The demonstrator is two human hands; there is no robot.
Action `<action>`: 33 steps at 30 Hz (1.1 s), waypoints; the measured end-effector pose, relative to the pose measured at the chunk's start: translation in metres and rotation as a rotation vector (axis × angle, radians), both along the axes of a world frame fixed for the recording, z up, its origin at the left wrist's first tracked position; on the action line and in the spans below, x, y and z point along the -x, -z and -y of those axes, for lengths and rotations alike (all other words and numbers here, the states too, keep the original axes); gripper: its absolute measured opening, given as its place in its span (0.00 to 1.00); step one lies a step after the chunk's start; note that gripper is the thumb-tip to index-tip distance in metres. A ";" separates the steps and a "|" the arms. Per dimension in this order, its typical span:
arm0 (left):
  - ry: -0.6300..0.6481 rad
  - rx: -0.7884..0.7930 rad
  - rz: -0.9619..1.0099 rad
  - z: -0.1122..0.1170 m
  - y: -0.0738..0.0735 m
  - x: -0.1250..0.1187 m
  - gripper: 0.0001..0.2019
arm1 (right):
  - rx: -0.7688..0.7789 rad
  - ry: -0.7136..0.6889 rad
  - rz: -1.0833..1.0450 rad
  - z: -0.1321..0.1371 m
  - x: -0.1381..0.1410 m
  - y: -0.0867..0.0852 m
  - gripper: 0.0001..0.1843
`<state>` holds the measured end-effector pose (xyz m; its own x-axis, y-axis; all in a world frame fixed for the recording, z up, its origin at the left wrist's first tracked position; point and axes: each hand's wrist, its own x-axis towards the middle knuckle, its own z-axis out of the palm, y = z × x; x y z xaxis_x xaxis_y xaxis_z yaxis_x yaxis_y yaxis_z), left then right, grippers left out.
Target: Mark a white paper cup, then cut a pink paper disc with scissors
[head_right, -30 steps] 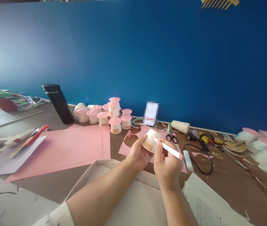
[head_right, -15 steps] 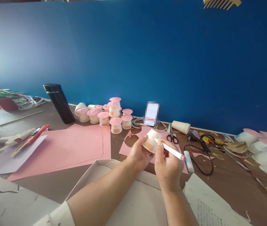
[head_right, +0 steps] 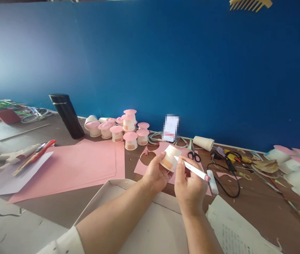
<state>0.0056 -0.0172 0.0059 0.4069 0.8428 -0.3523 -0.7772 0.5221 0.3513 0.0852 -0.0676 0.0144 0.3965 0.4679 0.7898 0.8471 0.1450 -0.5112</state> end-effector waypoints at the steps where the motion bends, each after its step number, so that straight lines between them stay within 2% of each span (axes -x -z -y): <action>1: 0.000 -0.001 0.002 0.000 0.000 0.000 0.14 | 0.000 0.000 -0.005 0.000 0.000 0.000 0.16; 5: 0.006 0.006 0.006 0.000 -0.001 0.000 0.14 | -0.013 -0.031 -0.024 -0.001 -0.001 0.001 0.15; 10: 0.020 0.000 0.024 -0.001 -0.001 0.000 0.14 | -0.067 -0.170 -0.153 0.000 -0.001 -0.002 0.14; 13: 0.030 0.001 0.012 -0.001 -0.001 0.001 0.15 | -0.117 -0.243 -0.400 -0.001 -0.003 -0.005 0.16; 18: 0.095 -0.030 0.021 0.001 -0.002 0.003 0.16 | -0.156 -0.230 -0.893 -0.015 -0.016 -0.002 0.19; 20: 0.133 -0.047 0.014 0.001 -0.002 0.004 0.16 | -0.117 -0.316 -1.102 -0.021 -0.021 0.001 0.19; 22: 0.184 -0.073 0.014 0.001 -0.001 0.004 0.17 | -0.048 -0.489 -1.222 -0.026 -0.024 0.005 0.20; 25: 0.268 -0.101 0.023 0.003 -0.001 0.004 0.19 | 0.032 -0.684 -1.312 -0.029 -0.025 0.010 0.22; 29: 0.305 -0.103 0.030 0.005 -0.002 0.004 0.20 | 0.037 -0.742 -1.358 -0.031 -0.024 0.015 0.24; 33: 0.318 -0.108 0.044 0.005 -0.001 0.004 0.19 | 0.028 -0.811 -1.379 -0.030 -0.022 0.012 0.23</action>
